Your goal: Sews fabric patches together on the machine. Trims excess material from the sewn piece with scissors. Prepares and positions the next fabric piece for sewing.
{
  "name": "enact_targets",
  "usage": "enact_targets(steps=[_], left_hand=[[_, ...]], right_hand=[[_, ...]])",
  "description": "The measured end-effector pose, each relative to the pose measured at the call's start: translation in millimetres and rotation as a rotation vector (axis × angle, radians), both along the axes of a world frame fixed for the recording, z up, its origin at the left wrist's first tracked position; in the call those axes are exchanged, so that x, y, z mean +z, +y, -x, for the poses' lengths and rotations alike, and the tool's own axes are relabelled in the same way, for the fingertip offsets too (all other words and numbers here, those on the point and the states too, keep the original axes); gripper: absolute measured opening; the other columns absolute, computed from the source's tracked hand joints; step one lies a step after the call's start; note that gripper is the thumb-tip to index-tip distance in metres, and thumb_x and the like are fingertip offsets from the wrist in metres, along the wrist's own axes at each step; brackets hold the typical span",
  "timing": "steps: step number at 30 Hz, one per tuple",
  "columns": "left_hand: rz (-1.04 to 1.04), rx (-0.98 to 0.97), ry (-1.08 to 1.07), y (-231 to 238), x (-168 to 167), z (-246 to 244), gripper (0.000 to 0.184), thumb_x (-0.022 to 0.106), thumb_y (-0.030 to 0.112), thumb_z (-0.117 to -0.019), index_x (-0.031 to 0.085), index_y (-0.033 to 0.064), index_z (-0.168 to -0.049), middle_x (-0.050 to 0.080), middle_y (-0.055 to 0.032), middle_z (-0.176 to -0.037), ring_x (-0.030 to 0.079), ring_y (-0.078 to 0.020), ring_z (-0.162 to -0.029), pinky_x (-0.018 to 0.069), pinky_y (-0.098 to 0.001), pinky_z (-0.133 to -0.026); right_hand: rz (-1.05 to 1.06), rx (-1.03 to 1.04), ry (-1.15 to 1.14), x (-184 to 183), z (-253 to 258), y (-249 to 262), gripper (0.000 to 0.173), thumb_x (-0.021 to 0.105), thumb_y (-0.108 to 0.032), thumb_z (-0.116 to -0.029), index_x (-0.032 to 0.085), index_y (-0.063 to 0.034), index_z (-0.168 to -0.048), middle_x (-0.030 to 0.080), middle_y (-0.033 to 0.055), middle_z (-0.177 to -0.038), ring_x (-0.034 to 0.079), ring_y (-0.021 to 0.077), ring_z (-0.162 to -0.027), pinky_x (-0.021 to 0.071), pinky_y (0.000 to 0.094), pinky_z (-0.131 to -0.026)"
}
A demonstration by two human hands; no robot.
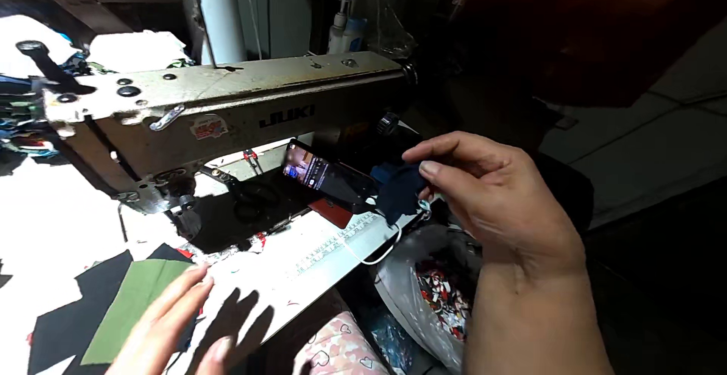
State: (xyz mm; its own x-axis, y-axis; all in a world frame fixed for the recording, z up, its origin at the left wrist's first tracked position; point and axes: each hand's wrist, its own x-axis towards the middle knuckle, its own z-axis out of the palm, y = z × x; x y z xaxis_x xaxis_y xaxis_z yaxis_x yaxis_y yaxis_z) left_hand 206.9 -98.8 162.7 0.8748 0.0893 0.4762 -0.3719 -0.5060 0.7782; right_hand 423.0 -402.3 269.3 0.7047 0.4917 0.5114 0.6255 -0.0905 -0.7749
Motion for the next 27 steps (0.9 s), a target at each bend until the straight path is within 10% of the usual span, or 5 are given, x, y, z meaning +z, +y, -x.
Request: enact_targets(steps=[5, 8, 14, 27], left_hand=[[0.566, -0.082, 0.118, -36.6, -3.5, -25.2, 0.06, 0.071, 0.038, -0.0954, 0.055, 0.0086, -0.145, 0.064, -0.0075, -0.137, 0.065, -0.0194, -0.122, 0.0581, -0.0352, -0.1], [0.829, -0.15, 0.207, -37.0, 0.1, -24.1, 0.049, 0.074, 0.016, -0.094, 0.059, 0.0073, -0.14, 0.072, -0.0103, -0.103, 0.07, -0.0154, -0.087, 0.0598, -0.029, -0.081], [0.706, 0.033, 0.209, -26.4, -1.1, -10.9, 0.046, 0.072, 0.003, -0.0908, 0.063, 0.0108, -0.136, 0.072, -0.0094, -0.09, 0.069, -0.0154, -0.075, 0.0599, -0.0259, -0.071], [0.542, 0.165, 0.127, -10.5, -2.2, 9.5, 0.034, 0.069, 0.005, -0.0936, 0.064, 0.0116, -0.127, 0.071, -0.005, -0.087, 0.067, -0.013, -0.072, 0.0583, -0.0225, -0.066]], right_hand=[[-0.152, 0.372, 0.154, -20.1, 36.5, 57.5, 0.018, 0.058, -0.002, -0.0997, 0.072, -0.0014, -0.112, 0.071, 0.0036, -0.1, 0.066, 0.0069, -0.075, 0.0598, 0.0204, -0.066], [-0.136, 0.435, 0.262, -40.1, 41.7, 76.7, 0.019, 0.058, -0.003, -0.1006, 0.071, -0.0013, -0.114, 0.07, 0.0063, -0.101, 0.067, 0.0093, -0.076, 0.06, 0.0219, -0.066], [-0.011, 0.362, 0.36, -70.5, 44.6, 90.2, 0.028, 0.072, 0.004, -0.0852, 0.074, -0.0055, -0.111, 0.072, 0.0069, -0.102, 0.068, 0.0133, -0.081, 0.0603, 0.023, -0.07], [0.104, 0.278, 0.152, -84.5, 54.7, 114.8, 0.008, 0.064, -0.007, -0.0957, 0.071, -0.011, -0.094, 0.067, -0.0021, -0.088, 0.062, 0.0049, -0.069, 0.0536, 0.0161, -0.059]])
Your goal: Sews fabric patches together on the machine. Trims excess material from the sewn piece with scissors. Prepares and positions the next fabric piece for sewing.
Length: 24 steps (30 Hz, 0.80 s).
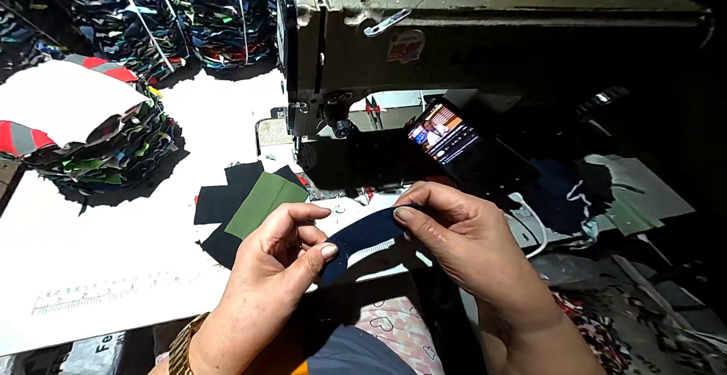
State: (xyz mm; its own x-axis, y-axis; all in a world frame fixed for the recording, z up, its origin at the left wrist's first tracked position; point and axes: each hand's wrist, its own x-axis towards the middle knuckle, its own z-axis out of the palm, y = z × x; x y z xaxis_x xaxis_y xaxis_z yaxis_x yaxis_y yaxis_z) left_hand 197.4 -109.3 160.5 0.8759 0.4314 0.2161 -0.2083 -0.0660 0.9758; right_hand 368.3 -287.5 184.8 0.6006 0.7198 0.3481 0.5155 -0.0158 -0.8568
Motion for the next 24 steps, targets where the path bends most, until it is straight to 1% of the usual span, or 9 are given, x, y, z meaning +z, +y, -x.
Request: enact_targets(steps=[4, 6, 8, 11, 14, 17, 20, 24], left_hand=[[0.032, -0.002, -0.004, 1.5, -2.6, 2.7, 0.033, 0.068, 0.004, -0.0937, 0.064, 0.0106, -0.126, 0.07, -0.0057, -0.087, 0.067, -0.0127, -0.073, 0.0581, -0.0225, -0.067], [0.046, -0.007, -0.014, 1.9, -4.6, 3.6, 0.031, 0.067, 0.004, -0.0949, 0.064, 0.0102, -0.125, 0.07, -0.0052, -0.086, 0.066, -0.0115, -0.072, 0.0574, -0.0218, -0.067], [0.054, 0.0, -0.027, 1.7, -5.7, 4.1, 0.028, 0.064, 0.005, -0.0968, 0.065, 0.0099, -0.124, 0.069, -0.0046, -0.083, 0.065, -0.01, -0.071, 0.0563, -0.0207, -0.067], [0.054, 0.018, -0.024, 1.7, -5.5, 5.7, 0.028, 0.064, 0.004, -0.0966, 0.065, 0.0098, -0.124, 0.069, -0.005, -0.083, 0.065, -0.0104, -0.071, 0.0566, -0.021, -0.067], [0.045, 0.013, -0.025, 1.6, -4.5, 7.1, 0.029, 0.063, 0.003, -0.0966, 0.064, 0.0099, -0.124, 0.068, -0.0046, -0.083, 0.064, -0.0101, -0.071, 0.0559, -0.0206, -0.066], [0.038, 0.022, -0.036, 1.3, -5.3, 7.8, 0.027, 0.062, 0.004, -0.098, 0.064, 0.01, -0.124, 0.068, -0.0037, -0.084, 0.065, -0.0094, -0.071, 0.0564, -0.0206, -0.068], [0.039, 0.029, -0.036, 0.5, -6.3, 8.5, 0.026, 0.062, 0.005, -0.0985, 0.064, 0.0106, -0.124, 0.068, -0.0027, -0.084, 0.065, -0.0083, -0.072, 0.0563, -0.0199, -0.068], [0.026, 0.021, -0.033, -1.3, -7.8, 8.8, 0.024, 0.059, 0.005, -0.0999, 0.064, 0.0101, -0.123, 0.067, -0.0031, -0.082, 0.063, -0.0085, -0.069, 0.0548, -0.0195, -0.065]], right_hand=[[0.008, 0.001, -0.025, -1.8, 2.7, 3.2, 0.008, 0.062, -0.009, -0.0972, 0.069, -0.0119, -0.094, 0.063, -0.0044, -0.079, 0.057, 0.0026, -0.063, 0.0483, 0.0138, -0.054], [0.017, 0.004, -0.023, -1.9, 4.2, 4.6, 0.008, 0.062, -0.01, -0.0979, 0.069, -0.0123, -0.094, 0.063, -0.0048, -0.079, 0.058, 0.0026, -0.065, 0.0489, 0.0139, -0.055], [0.013, 0.0, -0.017, -3.5, 5.3, 6.6, 0.009, 0.062, -0.011, -0.0981, 0.068, -0.0122, -0.092, 0.062, -0.0048, -0.077, 0.057, 0.0021, -0.063, 0.0478, 0.0137, -0.054], [0.029, 0.011, -0.014, -4.1, 6.4, 7.5, 0.01, 0.061, -0.013, -0.0988, 0.068, -0.0127, -0.092, 0.062, -0.0048, -0.077, 0.058, 0.0025, -0.064, 0.0484, 0.0144, -0.054], [0.035, 0.028, -0.022, -5.5, 7.2, 8.0, 0.012, 0.06, -0.014, -0.1, 0.067, -0.0137, -0.091, 0.06, -0.006, -0.075, 0.055, 0.0017, -0.061, 0.0458, 0.0139, -0.052], [0.04, 0.044, -0.019, -7.1, 7.5, 8.0, 0.013, 0.058, -0.016, -0.1012, 0.066, -0.0136, -0.091, 0.058, -0.0062, -0.072, 0.053, 0.0013, -0.059, 0.043, 0.0139, -0.05], [0.045, 0.031, -0.027, -6.7, 8.8, 7.7, 0.014, 0.057, -0.015, -0.1013, 0.066, -0.014, -0.09, 0.058, -0.0066, -0.072, 0.052, 0.0006, -0.058, 0.0425, 0.0133, -0.05], [0.027, 0.005, -0.03, -7.5, 11.9, 8.1, 0.023, 0.053, -0.018, -0.1051, 0.064, -0.014, -0.085, 0.054, -0.0067, -0.068, 0.047, 0.0006, -0.054, 0.0378, 0.0131, -0.047]])
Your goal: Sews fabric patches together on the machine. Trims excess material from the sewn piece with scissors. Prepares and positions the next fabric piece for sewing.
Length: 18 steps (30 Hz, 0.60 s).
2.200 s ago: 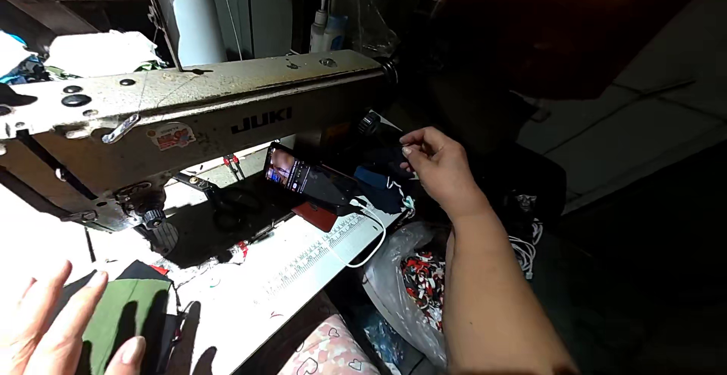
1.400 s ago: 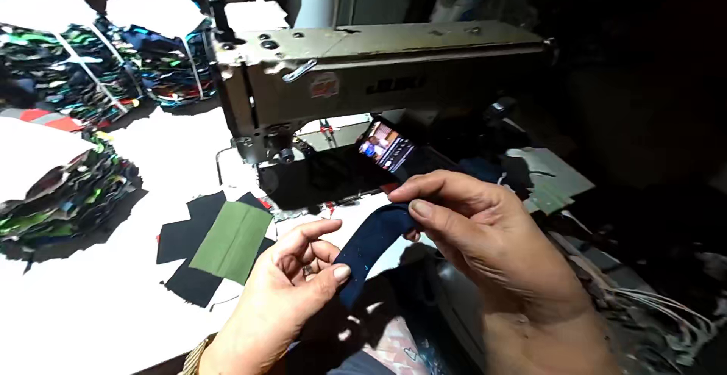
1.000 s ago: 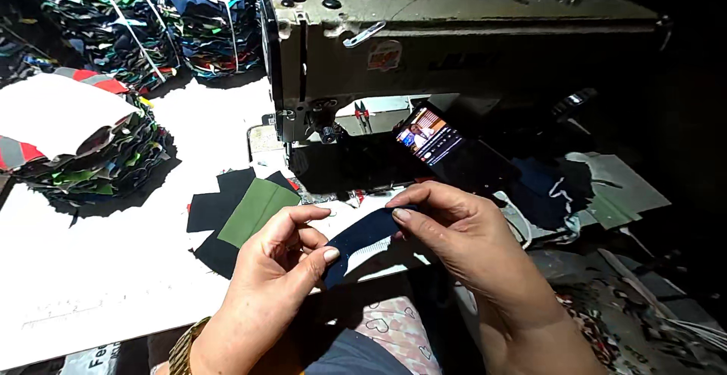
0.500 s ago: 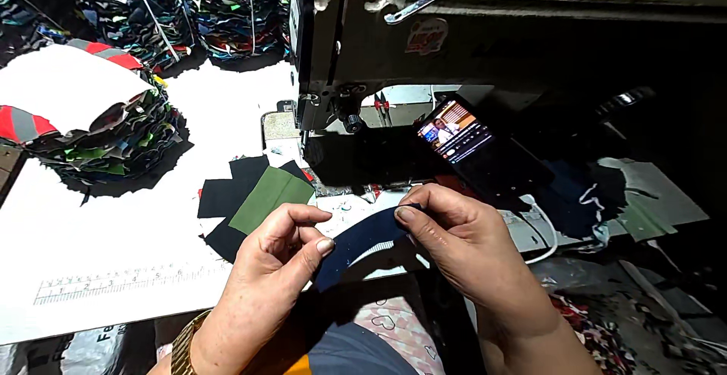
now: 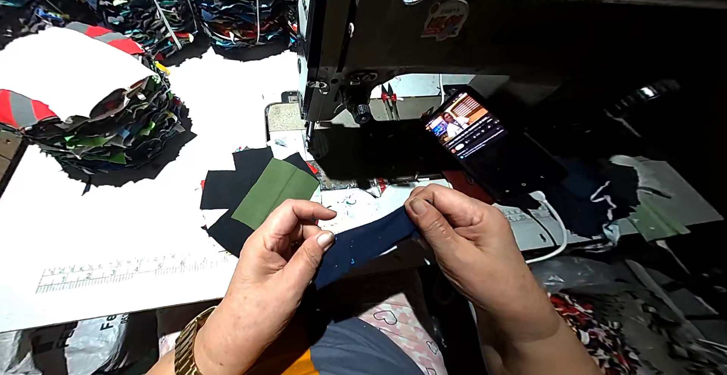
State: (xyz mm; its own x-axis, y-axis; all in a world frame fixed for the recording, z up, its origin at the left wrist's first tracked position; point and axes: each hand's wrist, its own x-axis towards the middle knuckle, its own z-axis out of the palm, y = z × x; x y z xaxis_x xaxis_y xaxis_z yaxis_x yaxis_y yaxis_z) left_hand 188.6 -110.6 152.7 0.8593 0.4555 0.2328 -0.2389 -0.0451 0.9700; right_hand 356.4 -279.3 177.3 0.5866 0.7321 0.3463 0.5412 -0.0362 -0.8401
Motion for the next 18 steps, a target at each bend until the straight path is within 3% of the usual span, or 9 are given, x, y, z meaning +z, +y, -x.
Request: enact_targets(steps=[4, 6, 8, 10, 12, 15, 18], left_hand=[[-0.022, -0.031, 0.018, 0.3, -0.9, 0.3, 0.024, 0.057, 0.006, -0.1011, 0.063, 0.0098, -0.124, 0.065, -0.0028, -0.081, 0.062, -0.0092, -0.069, 0.0541, -0.0201, -0.065], [-0.166, -0.047, 0.056, 1.5, -3.8, -0.5, 0.022, 0.057, 0.009, -0.1014, 0.063, 0.0115, -0.123, 0.064, 0.0011, -0.077, 0.061, -0.0074, -0.066, 0.0544, -0.0199, -0.061], [-0.38, -0.048, 0.079, 1.2, -8.4, -2.3, 0.02, 0.06, 0.023, -0.1031, 0.067, 0.0129, -0.119, 0.064, 0.0068, -0.077, 0.061, -0.003, -0.067, 0.0547, -0.0193, -0.061], [-0.512, -0.033, 0.064, -0.9, -7.2, -4.8, 0.036, 0.064, 0.044, -0.0996, 0.069, 0.0132, -0.118, 0.066, 0.0082, -0.092, 0.063, -0.0024, -0.082, 0.0561, -0.0234, -0.072], [-0.524, -0.03, 0.044, -3.3, -2.5, -9.3, 0.049, 0.07, 0.052, -0.0924, 0.067, 0.0129, -0.122, 0.066, 0.0057, -0.11, 0.064, -0.0054, -0.099, 0.0579, -0.0271, -0.084], [-0.438, -0.033, 0.032, -8.5, 2.9, -16.0, 0.044, 0.078, 0.036, -0.0897, 0.065, 0.0105, -0.123, 0.069, 0.0056, -0.109, 0.066, -0.0058, -0.101, 0.0583, -0.0274, -0.088], [-0.33, -0.058, 0.011, -9.1, 3.8, -16.8, 0.016, 0.074, 0.015, -0.0921, 0.068, 0.0083, -0.106, 0.07, 0.004, -0.094, 0.068, -0.0052, -0.088, 0.0604, -0.0231, -0.078]], right_hand=[[-0.006, -0.016, -0.004, -0.9, 0.9, 0.7, 0.026, 0.053, -0.019, -0.1056, 0.061, -0.0151, -0.081, 0.05, -0.0074, -0.064, 0.044, 0.0001, -0.051, 0.0345, 0.0131, -0.045], [-0.031, -0.027, -0.007, -1.7, 2.0, 2.4, 0.03, 0.053, -0.02, -0.106, 0.059, -0.0152, -0.077, 0.048, -0.0073, -0.064, 0.043, 0.0001, -0.051, 0.0341, 0.0133, -0.045], [-0.066, -0.02, -0.009, -1.8, 5.1, 6.4, 0.033, 0.055, -0.02, -0.1056, 0.057, -0.0141, -0.073, 0.047, -0.0067, -0.062, 0.042, 0.0004, -0.051, 0.0341, 0.0131, -0.046], [-0.09, 0.036, -0.017, -1.9, 9.4, 11.6, 0.035, 0.058, -0.02, -0.1045, 0.056, -0.0129, -0.07, 0.046, -0.0058, -0.063, 0.043, 0.0008, -0.052, 0.0347, 0.0136, -0.046], [-0.11, 0.101, 0.005, -2.8, 15.5, 18.3, 0.036, 0.061, -0.02, -0.1026, 0.054, -0.0117, -0.068, 0.046, -0.0048, -0.063, 0.043, 0.0014, -0.053, 0.0352, 0.0141, -0.047], [-0.114, 0.168, 0.05, -2.7, 23.5, 27.3, 0.04, 0.065, -0.023, -0.1006, 0.053, -0.0112, -0.065, 0.045, -0.0042, -0.062, 0.044, 0.0018, -0.054, 0.0355, 0.0142, -0.047], [-0.079, 0.175, 0.092, -2.2, 22.4, 30.0, 0.042, 0.067, -0.028, -0.0997, 0.053, -0.0118, -0.063, 0.046, -0.0039, -0.061, 0.044, 0.0025, -0.053, 0.0351, 0.0147, -0.046]])
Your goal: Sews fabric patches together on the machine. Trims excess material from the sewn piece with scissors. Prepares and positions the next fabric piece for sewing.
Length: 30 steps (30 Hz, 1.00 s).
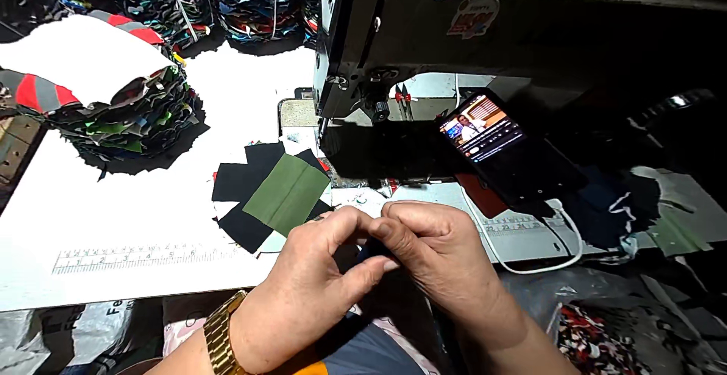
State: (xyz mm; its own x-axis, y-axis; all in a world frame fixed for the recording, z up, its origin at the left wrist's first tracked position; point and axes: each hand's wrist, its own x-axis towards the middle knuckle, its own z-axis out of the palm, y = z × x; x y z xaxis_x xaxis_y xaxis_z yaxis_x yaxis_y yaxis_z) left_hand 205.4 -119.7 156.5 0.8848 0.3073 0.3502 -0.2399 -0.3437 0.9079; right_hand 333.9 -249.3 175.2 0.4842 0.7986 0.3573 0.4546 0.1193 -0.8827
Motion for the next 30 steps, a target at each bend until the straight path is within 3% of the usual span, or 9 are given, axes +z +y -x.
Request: enact_targets(steps=[5, 9, 14, 17, 20, 23, 25, 27, 30], left_hand=[[0.426, -0.034, 0.143, 9.4, -1.3, 6.1, 0.016, 0.061, 0.007, -0.0979, 0.068, 0.0095, -0.113, 0.066, -0.0021, -0.078, 0.06, -0.0084, -0.066, 0.0499, -0.0201, -0.059], [0.656, -0.069, 0.177, 8.2, -1.3, 6.8, 0.02, 0.054, 0.01, -0.1043, 0.065, 0.0094, -0.121, 0.066, -0.0069, -0.083, 0.063, -0.0108, -0.07, 0.0544, -0.0239, -0.065], [0.716, -0.065, 0.124, 7.7, -2.0, 8.7, 0.031, 0.052, 0.011, -0.1058, 0.057, 0.0113, -0.137, 0.066, -0.0101, -0.092, 0.066, -0.015, -0.077, 0.0584, -0.0285, -0.07], [0.675, -0.111, 0.084, 9.0, -4.1, 15.1, 0.057, 0.06, 0.003, -0.099, 0.044, 0.0165, -0.152, 0.07, -0.0117, -0.101, 0.07, -0.0166, -0.086, 0.0605, -0.0293, -0.078], [0.619, -0.129, 0.063, 10.1, -7.6, 23.0, 0.068, 0.063, 0.002, -0.0978, 0.038, 0.0217, -0.157, 0.071, -0.0116, -0.105, 0.071, -0.0158, -0.089, 0.0602, -0.0278, -0.082], [0.591, -0.071, 0.031, 10.2, -11.3, 32.0, 0.057, 0.066, 0.0, -0.0961, 0.051, 0.0173, -0.148, 0.072, -0.0112, -0.11, 0.072, -0.0163, -0.092, 0.0611, -0.0288, -0.084], [0.522, -0.04, -0.013, 10.8, -14.5, 36.8, 0.031, 0.067, 0.001, -0.0961, 0.067, 0.0097, -0.126, 0.071, -0.0083, -0.108, 0.07, -0.0133, -0.092, 0.0608, -0.0267, -0.082], [0.451, -0.007, -0.037, 11.0, -15.9, 41.1, 0.014, 0.066, 0.004, -0.0966, 0.076, 0.0065, -0.106, 0.071, -0.0035, -0.099, 0.067, -0.0083, -0.088, 0.0586, -0.0223, -0.078], [0.426, 0.038, -0.046, 12.0, -15.5, 49.8, 0.014, 0.066, 0.005, -0.0977, 0.076, 0.0052, -0.107, 0.072, -0.0035, -0.101, 0.068, -0.0088, -0.093, 0.0595, -0.0231, -0.082]], right_hand=[[0.102, 0.07, 0.146, -0.4, -11.6, -4.4, 0.041, 0.065, -0.036, -0.1003, 0.06, -0.0135, -0.066, 0.048, -0.0056, -0.057, 0.043, -0.0006, -0.049, 0.0328, 0.0126, -0.044], [0.107, 0.157, 0.289, -4.2, -13.9, -4.3, 0.036, 0.063, -0.036, -0.1012, 0.064, -0.0125, -0.075, 0.053, -0.0042, -0.061, 0.047, -0.0006, -0.053, 0.0375, 0.0125, -0.048], [0.026, 0.172, 0.317, -4.6, -19.1, -4.7, 0.008, 0.066, -0.011, -0.0981, 0.071, -0.006, -0.1, 0.068, 0.0036, -0.092, 0.064, 0.0074, -0.078, 0.0561, 0.0191, -0.067], [-0.03, 0.056, 0.34, -4.7, -18.6, -4.4, 0.009, 0.064, -0.008, -0.0984, 0.07, -0.0065, -0.105, 0.069, 0.0045, -0.09, 0.067, 0.0074, -0.076, 0.0586, 0.0204, -0.068], [-0.047, -0.025, 0.36, -3.2, -16.0, -3.3, 0.024, 0.062, -0.003, -0.098, 0.067, -0.0076, -0.121, 0.07, 0.0053, -0.091, 0.068, 0.0083, -0.074, 0.0594, 0.0209, -0.067], [-0.056, -0.055, 0.369, -5.4, -13.6, -1.8, 0.023, 0.056, -0.007, -0.1028, 0.06, -0.01, -0.126, 0.069, 0.0039, -0.084, 0.067, 0.0066, -0.069, 0.0581, 0.0197, -0.062], [-0.077, -0.045, 0.356, -8.7, -11.8, 0.1, 0.017, 0.054, -0.009, -0.1052, 0.059, -0.0106, -0.121, 0.068, 0.0037, -0.083, 0.067, 0.006, -0.066, 0.0567, 0.0181, -0.055], [-0.087, -0.012, 0.337, -13.2, -11.2, 1.2, 0.014, 0.055, -0.01, -0.1046, 0.06, -0.0116, -0.118, 0.068, 0.0029, -0.086, 0.067, 0.0057, -0.069, 0.057, 0.0182, -0.058], [-0.088, 0.079, 0.323, -19.2, -11.8, 1.8, 0.02, 0.062, -0.01, -0.1007, 0.064, -0.0132, -0.12, 0.066, 0.0023, -0.1, 0.066, 0.0068, -0.078, 0.0593, 0.0209, -0.069]])
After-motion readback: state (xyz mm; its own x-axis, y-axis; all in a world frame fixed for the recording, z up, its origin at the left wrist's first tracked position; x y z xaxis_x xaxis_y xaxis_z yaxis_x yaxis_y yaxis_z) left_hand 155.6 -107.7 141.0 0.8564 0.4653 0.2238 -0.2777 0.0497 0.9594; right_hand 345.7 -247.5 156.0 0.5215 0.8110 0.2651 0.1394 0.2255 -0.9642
